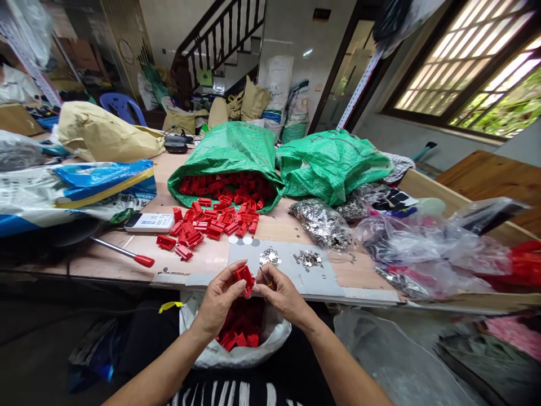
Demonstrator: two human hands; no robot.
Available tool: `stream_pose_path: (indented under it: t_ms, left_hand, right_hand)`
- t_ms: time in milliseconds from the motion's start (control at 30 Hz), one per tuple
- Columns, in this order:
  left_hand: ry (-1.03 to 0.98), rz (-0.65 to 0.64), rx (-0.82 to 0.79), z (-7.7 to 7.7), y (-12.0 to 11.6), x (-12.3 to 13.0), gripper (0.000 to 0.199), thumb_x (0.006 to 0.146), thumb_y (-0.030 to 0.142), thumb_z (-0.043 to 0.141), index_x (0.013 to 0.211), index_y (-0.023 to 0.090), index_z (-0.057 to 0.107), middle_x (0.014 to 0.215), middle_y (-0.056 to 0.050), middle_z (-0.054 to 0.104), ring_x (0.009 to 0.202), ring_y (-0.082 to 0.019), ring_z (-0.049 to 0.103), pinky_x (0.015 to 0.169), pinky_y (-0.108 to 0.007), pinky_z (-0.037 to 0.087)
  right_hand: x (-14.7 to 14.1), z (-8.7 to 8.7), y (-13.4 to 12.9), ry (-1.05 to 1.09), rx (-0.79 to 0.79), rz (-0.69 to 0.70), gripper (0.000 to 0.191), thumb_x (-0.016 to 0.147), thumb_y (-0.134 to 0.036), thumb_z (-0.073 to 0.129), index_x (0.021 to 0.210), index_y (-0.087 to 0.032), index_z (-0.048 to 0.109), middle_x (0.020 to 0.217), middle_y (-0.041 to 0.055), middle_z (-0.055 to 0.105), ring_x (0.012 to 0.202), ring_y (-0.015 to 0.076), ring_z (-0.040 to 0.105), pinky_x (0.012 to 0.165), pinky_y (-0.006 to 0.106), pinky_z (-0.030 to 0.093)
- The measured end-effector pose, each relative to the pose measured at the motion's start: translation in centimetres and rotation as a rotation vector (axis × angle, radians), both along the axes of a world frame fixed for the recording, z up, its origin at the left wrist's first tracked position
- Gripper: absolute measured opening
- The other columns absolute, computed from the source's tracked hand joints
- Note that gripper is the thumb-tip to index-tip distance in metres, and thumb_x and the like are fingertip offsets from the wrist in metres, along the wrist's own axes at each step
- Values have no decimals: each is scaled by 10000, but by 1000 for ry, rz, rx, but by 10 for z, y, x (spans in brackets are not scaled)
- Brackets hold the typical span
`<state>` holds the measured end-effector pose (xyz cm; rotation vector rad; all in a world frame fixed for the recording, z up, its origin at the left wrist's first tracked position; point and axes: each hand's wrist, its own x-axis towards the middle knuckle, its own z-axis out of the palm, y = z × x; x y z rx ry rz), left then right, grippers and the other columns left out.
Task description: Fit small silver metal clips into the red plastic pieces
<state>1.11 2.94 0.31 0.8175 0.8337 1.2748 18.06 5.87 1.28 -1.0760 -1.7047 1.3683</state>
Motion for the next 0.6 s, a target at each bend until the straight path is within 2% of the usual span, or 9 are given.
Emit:
stream_pose_path:
  t_ms: [167, 333, 433, 500, 600]
  left_hand:
    - [128, -24, 64, -2, -3, 1, 424, 764, 266, 670, 1181, 216, 609, 965, -39, 691, 866, -166, 610, 829, -264, 467]
    - [174, -46, 113, -12, 0, 0, 526, 779, 249, 654, 1282, 231, 501, 865, -22, 659, 791, -159, 599, 796, -285, 479]
    - [319, -10, 204, -17, 9, -6, 410, 765, 234, 654, 1166, 212, 568, 896, -36, 646, 823, -176, 601, 805, -298, 479]
    - [456, 23, 294, -20, 17, -13, 323, 745, 198, 658, 1062, 202, 598, 957, -44, 635, 878, -186, 598, 835, -307, 470]
    - [652, -22, 385, -23, 28, -23, 293, 742, 149, 634, 1027, 204, 591, 960, -31, 631, 868, -168, 598, 837, -302, 460]
  right_hand:
    - [-3, -8, 1, 50, -73, 22, 262, 803, -389, 614, 789, -211, 422, 710, -50, 420, 603, 94, 361, 537, 209, 317]
    - [-4, -12, 4, -91, 56, -33, 233, 787, -345, 641, 840, -212, 458, 763, -34, 486, 666, 115, 434, 600, 227, 365]
    - [-1, -11, 5, -225, 179, -60, 147, 862, -309, 536, 975, -216, 520, 893, 15, 555, 787, 153, 505, 714, 270, 412]
    - [2, -11, 6, -295, 267, -75, 162, 904, -269, 447, 1011, -216, 557, 959, 44, 571, 893, 177, 526, 806, 305, 416]
    - [4, -12, 6, -384, 324, -85, 207, 891, -216, 451, 1042, -220, 592, 972, 56, 599, 910, 182, 555, 826, 315, 428]
